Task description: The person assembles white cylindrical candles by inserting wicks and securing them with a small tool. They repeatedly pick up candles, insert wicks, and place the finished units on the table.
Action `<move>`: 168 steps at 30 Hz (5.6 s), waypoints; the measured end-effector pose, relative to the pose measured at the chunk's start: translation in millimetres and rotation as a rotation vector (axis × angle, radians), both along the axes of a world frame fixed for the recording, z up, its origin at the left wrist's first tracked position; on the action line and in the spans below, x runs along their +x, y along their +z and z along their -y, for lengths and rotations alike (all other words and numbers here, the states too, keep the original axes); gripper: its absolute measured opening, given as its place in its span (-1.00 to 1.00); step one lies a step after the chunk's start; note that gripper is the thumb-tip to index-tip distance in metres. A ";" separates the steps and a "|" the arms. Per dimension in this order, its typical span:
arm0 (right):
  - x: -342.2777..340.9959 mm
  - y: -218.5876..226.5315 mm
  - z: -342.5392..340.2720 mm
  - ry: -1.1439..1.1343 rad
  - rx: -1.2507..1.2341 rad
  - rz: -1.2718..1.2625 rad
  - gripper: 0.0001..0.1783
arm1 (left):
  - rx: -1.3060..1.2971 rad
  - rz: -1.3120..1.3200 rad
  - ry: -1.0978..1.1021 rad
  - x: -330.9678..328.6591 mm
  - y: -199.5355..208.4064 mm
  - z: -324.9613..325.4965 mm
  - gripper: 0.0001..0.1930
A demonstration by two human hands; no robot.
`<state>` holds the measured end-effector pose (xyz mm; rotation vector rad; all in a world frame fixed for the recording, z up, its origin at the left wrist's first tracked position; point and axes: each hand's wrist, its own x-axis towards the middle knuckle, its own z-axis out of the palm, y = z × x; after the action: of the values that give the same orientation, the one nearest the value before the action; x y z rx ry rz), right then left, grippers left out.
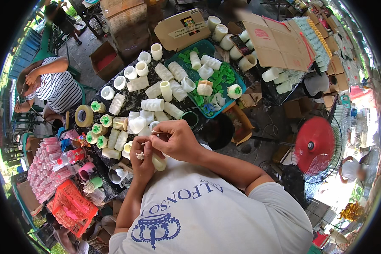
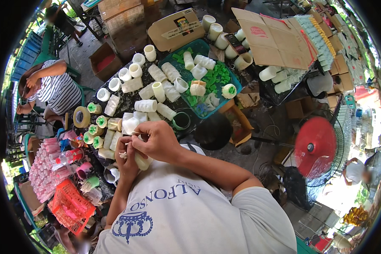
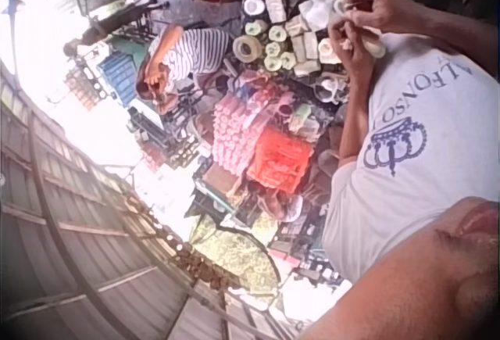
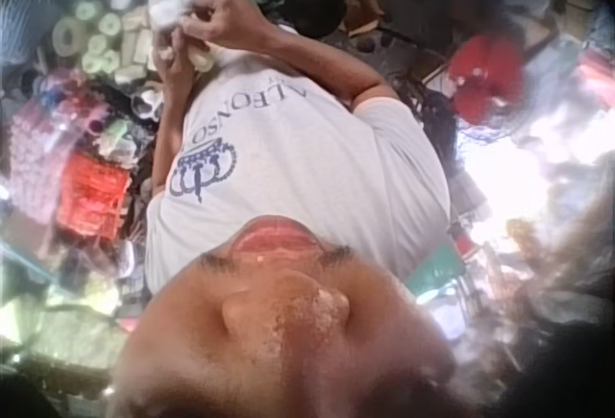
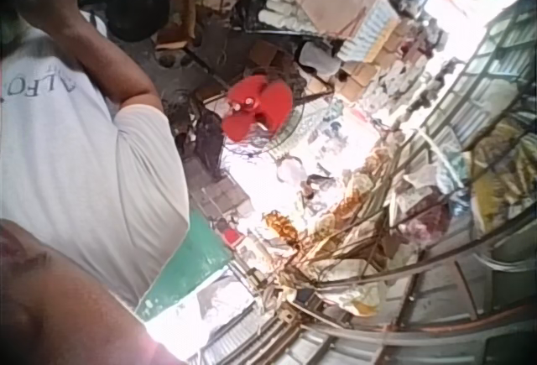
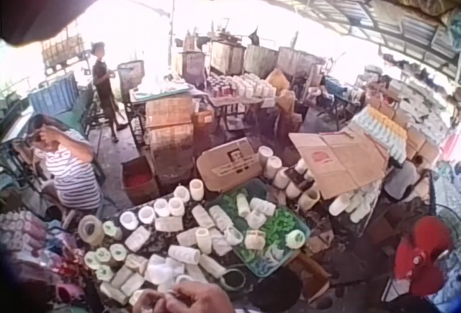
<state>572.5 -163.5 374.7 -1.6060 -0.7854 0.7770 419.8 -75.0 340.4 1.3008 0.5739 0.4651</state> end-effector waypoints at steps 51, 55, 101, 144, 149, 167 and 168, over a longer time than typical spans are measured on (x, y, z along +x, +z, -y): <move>31.3 -21.8 14.7 -0.027 0.095 -0.079 -0.89 | 0.241 -0.125 -0.005 16.3 3.6 -23.7 -0.96; 31.5 -13.5 19.1 0.150 -0.002 0.022 -0.89 | 0.206 -0.072 0.005 14.6 2.8 -25.7 -0.96; 22.6 10.6 7.7 0.313 0.054 -0.034 -0.86 | 0.172 -0.077 -0.124 5.8 -0.8 -22.7 -0.76; 28.5 6.8 6.4 0.198 0.017 0.110 -0.87 | -0.269 0.001 -0.034 9.7 9.2 -26.5 -0.71; 20.3 2.1 6.6 0.139 0.052 -0.030 -0.83 | -0.283 -0.005 -0.010 12.0 4.9 -23.2 -0.71; 19.6 -8.8 9.2 0.104 0.089 -0.556 -0.87 | -0.274 0.113 -0.039 19.8 10.1 -13.3 -0.71; 19.2 -8.4 8.5 0.102 0.093 -0.536 -0.87 | -0.273 0.119 -0.040 19.7 9.4 -13.2 -0.71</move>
<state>591.7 -172.0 366.3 -1.1981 -0.5046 1.1631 439.6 -61.8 349.8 1.0151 0.4919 0.4127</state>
